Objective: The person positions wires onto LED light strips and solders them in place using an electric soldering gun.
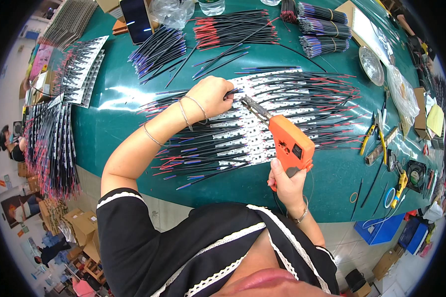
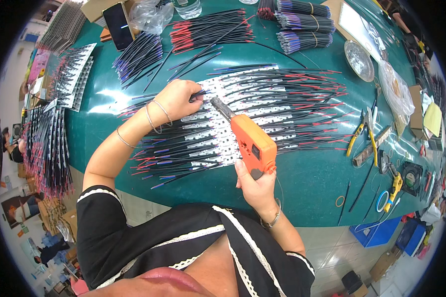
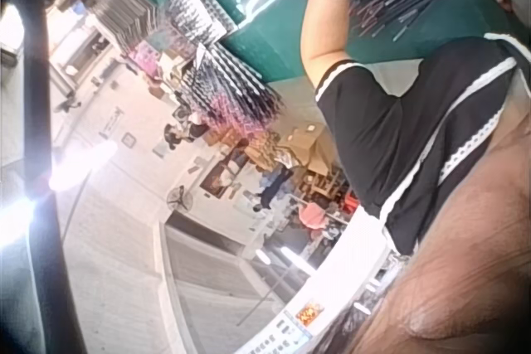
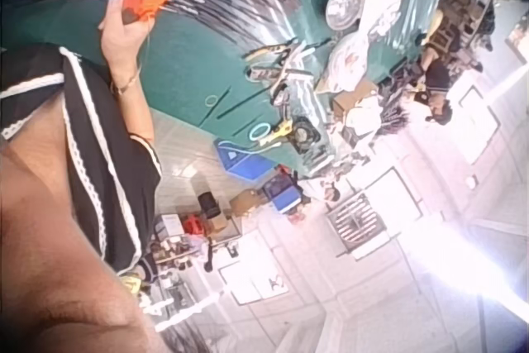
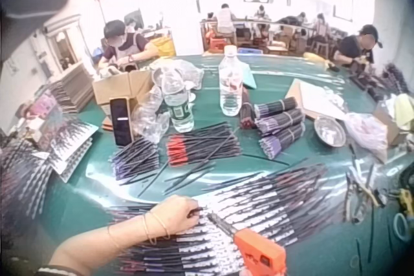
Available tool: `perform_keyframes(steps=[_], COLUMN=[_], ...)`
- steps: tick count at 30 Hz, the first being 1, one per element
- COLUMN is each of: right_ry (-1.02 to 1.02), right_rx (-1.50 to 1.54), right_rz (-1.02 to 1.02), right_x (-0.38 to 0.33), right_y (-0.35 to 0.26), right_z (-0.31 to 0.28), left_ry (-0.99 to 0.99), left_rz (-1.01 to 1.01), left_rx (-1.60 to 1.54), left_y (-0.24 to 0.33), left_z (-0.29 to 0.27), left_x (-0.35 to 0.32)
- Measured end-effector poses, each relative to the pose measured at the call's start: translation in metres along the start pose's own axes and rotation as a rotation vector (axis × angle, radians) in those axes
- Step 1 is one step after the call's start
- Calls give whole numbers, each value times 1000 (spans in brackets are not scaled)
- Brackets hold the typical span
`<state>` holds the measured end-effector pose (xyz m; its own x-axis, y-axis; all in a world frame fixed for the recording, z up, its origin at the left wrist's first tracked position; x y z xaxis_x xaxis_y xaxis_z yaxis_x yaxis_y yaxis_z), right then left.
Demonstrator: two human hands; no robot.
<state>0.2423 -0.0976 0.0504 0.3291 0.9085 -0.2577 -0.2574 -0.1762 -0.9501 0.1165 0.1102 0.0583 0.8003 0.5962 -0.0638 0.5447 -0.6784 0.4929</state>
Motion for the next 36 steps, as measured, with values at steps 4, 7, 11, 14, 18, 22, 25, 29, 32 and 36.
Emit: perform_keyframes(steps=[4, 7, 11, 14, 18, 22, 25, 29, 32, 36], right_ry=[15, 8, -9, 4, 9, 37, 81, 44, 26, 84], right_rx=[-13, -8, -53, -131, -225, -47, 1, -23, 4, 50], right_rz=[12, 23, -6, -95, -201, -60, -89, -104, -109, -107], right_x=[-2, -2, -2, -2, -3, -4, 2, 9, 13, 19], right_y=[1, 2, 0, 0, 6, -4, -14, -19, -19, -23], right_z=[0, 0, 3, 3, 1, -5, -9, -17, -20, -19], left_ry=[12, -6, 7, 3, -2, -12, 4, 10, 37, 104], left_rz=[-25, -45, -45, -60, -55, -66, -45, -47, 1, 42], left_rx=[25, 47, 46, 52, 60, 56, 67, 59, 13, -46], left_y=[0, 2, 3, 5, 5, 5, 3, -1, -1, -8], left_z=[4, 4, 4, 3, 5, 6, 6, 6, 4, 8], left_x=[-2, -2, -3, -3, -3, -2, -2, 1, -1, -9])
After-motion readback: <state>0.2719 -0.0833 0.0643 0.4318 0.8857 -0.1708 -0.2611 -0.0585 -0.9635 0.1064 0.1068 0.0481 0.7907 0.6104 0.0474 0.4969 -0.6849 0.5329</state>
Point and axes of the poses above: each hand's wrist, its own x-axis towards the middle knuckle, its own z-axis out of the palm, y = z × x, the point moved 3 cm from there along x, towards the middle knuckle
